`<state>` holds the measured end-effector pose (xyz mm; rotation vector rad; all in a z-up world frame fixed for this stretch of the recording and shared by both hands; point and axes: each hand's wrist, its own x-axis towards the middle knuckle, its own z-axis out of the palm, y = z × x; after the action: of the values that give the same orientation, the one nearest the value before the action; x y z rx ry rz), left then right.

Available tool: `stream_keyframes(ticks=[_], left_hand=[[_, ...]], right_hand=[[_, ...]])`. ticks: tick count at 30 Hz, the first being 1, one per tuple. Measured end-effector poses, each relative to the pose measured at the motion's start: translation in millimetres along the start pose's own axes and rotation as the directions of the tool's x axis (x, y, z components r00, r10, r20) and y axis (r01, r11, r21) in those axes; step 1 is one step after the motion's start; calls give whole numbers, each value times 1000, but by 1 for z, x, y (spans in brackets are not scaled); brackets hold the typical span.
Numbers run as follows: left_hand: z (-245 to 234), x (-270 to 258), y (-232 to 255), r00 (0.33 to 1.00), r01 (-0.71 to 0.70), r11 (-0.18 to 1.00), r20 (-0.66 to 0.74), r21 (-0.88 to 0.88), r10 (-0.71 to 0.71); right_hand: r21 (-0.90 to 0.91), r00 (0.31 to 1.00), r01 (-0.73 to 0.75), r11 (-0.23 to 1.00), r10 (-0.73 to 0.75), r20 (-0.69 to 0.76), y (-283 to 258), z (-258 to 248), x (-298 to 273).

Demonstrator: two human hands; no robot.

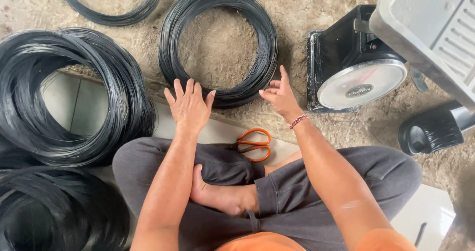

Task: A person sits on the floor and unties small binding wires from several large coils of black wire to organize them.

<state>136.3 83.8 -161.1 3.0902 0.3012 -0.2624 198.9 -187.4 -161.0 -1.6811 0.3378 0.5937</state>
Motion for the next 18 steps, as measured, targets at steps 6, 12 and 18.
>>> stream_keyframes(ticks=[6,12,18], left_hand=[[-9,1,1,999,-43,997,19,-69,45],[-9,-2,2,996,-91,986,-9,-139,91],[-8,-5,4,993,-115,982,-18,-148,114]], right_hand=[[-61,1000,-25,998,24,-13,0,-4,6],[-794,947,-26,608,-238,-214,18,-19,19],[-908,910,-121,402,-320,-263,63,-31,45]])
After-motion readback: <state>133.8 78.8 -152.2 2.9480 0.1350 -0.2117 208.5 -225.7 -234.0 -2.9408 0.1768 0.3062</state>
